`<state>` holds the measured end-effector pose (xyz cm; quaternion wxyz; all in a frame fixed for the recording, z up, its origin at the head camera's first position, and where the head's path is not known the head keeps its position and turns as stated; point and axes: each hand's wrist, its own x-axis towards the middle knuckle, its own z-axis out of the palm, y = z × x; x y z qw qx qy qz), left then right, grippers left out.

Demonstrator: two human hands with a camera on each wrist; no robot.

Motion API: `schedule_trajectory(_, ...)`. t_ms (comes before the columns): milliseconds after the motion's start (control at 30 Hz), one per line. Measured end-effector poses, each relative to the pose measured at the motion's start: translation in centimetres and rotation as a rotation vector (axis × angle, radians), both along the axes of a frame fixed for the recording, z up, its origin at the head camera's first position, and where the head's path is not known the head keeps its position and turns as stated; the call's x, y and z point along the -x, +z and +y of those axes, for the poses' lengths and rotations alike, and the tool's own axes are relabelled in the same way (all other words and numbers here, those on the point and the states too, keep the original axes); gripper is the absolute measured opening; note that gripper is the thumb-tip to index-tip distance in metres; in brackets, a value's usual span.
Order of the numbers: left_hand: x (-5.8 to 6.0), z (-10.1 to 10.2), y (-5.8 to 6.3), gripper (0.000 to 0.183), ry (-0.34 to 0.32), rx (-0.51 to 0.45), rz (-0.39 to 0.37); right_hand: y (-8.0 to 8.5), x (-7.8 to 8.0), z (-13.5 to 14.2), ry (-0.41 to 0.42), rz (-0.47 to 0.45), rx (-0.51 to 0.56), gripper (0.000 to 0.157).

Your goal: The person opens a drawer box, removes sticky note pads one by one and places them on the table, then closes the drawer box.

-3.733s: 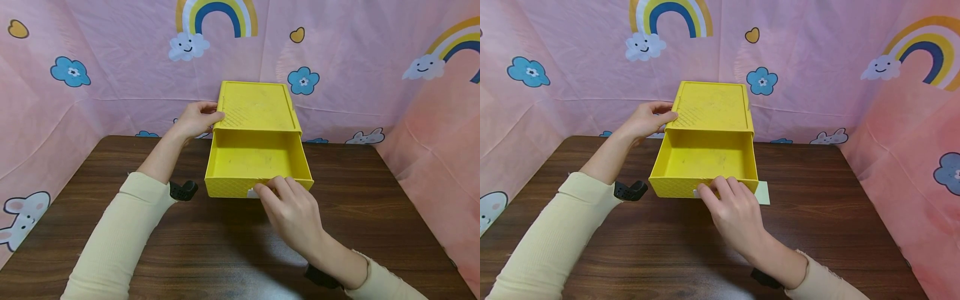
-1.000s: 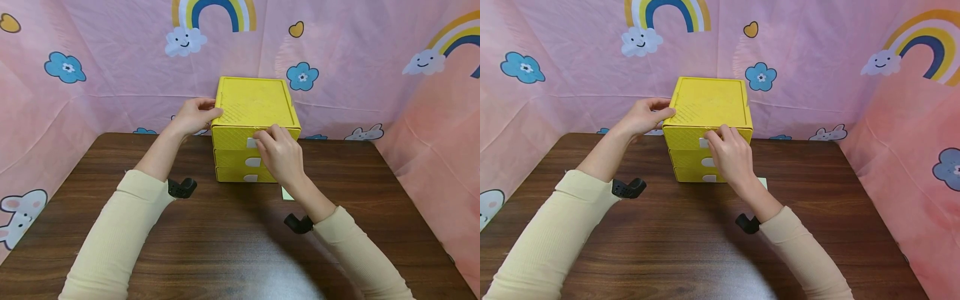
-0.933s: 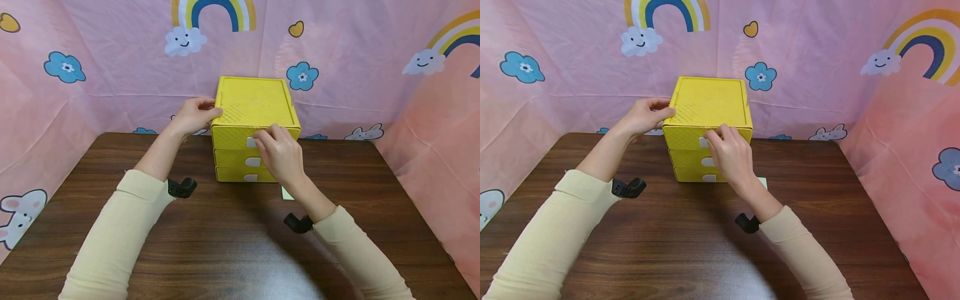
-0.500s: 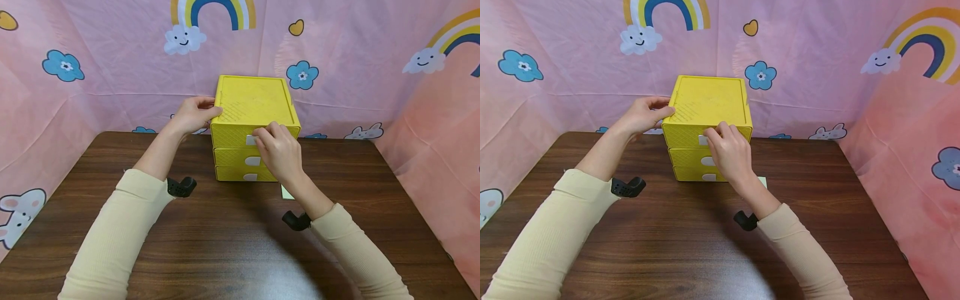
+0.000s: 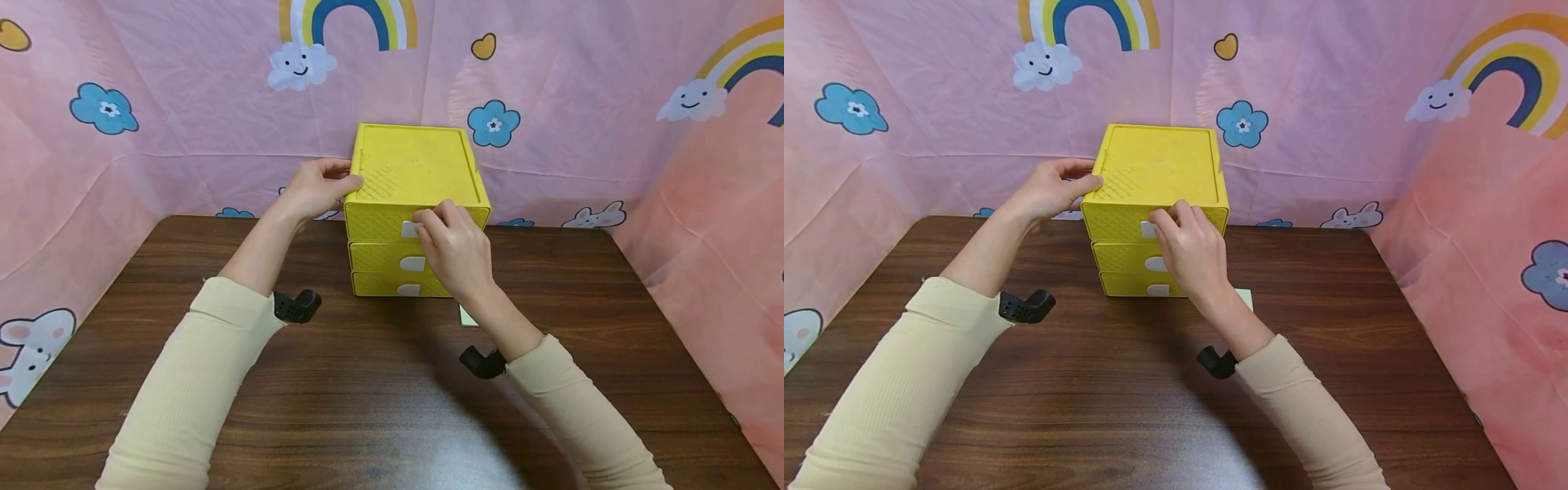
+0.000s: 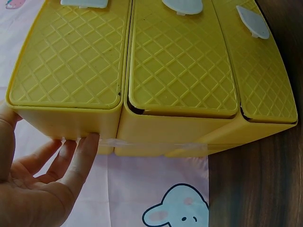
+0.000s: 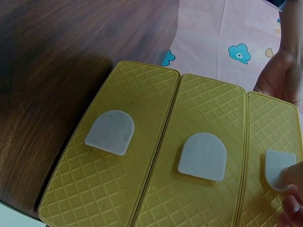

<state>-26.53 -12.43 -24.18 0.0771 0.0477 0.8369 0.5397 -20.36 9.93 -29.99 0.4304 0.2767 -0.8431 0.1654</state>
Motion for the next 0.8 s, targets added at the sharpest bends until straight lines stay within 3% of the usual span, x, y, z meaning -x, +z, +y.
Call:
schedule_trajectory(333, 0.07, -0.04, -0.07, 0.057, -0.004, -0.010, -0.005, -0.04, -0.19, 0.33, 0.035, -0.020, -0.013, 0.011)
schedule_trajectory(800, 0.06, -0.05, 0.02, 0.057, -0.002, -0.009, -0.003, -0.69, -0.89, 0.67, 0.041, -0.040, 0.027, 0.024)
